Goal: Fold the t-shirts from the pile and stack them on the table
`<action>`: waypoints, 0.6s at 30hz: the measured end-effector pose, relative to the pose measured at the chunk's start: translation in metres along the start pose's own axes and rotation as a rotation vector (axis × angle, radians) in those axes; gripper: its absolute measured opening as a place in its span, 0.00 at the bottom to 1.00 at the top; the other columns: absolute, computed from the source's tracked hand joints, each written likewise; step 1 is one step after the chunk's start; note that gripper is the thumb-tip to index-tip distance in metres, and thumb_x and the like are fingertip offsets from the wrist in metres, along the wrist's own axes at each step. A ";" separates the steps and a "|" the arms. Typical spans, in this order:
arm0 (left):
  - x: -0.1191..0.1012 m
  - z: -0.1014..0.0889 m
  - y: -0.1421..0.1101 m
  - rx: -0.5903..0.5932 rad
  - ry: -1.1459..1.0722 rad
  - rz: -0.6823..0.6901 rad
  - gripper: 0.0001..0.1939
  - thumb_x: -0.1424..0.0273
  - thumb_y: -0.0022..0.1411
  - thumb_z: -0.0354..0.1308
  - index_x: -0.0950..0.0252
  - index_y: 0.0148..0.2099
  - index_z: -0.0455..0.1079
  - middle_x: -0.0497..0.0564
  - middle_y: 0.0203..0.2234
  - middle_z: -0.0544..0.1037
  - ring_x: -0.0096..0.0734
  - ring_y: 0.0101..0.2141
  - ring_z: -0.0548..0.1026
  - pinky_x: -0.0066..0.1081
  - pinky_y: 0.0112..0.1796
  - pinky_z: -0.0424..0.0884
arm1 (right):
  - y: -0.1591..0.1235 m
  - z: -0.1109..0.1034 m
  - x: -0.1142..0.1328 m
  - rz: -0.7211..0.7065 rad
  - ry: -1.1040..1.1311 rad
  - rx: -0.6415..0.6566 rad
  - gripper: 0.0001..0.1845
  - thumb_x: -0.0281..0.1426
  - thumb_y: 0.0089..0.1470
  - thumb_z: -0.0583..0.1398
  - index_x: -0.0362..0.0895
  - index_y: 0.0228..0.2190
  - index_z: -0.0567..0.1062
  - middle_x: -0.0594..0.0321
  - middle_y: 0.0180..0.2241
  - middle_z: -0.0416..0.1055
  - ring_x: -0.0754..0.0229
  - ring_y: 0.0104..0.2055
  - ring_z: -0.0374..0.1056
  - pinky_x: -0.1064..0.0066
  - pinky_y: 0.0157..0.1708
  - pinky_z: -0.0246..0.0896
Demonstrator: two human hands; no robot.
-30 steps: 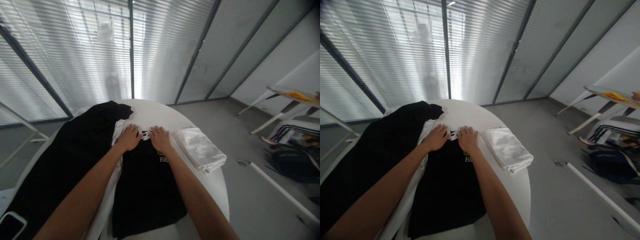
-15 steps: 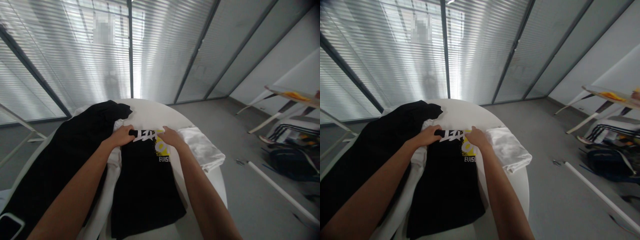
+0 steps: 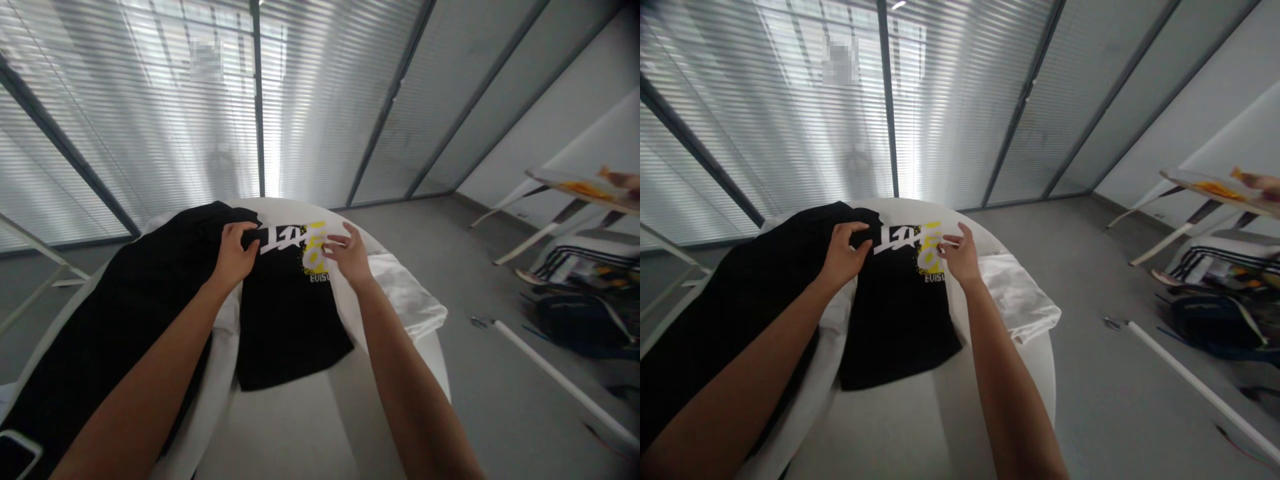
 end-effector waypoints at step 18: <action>0.052 0.020 -0.012 0.362 0.372 -0.340 0.36 0.57 0.60 0.54 0.57 0.69 0.54 0.60 0.51 0.76 0.61 0.56 0.65 0.61 0.55 0.54 | -0.031 0.033 0.001 -0.082 -0.753 0.618 0.11 0.32 0.54 0.62 0.44 0.40 0.80 0.54 0.39 0.76 0.50 0.45 0.72 0.61 0.48 0.65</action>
Point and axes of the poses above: each hand's wrist, its own y-axis towards the middle knuckle, its own z-axis out of the palm, x = y × z, the point moved 5 cm from there along y, towards the middle knuckle
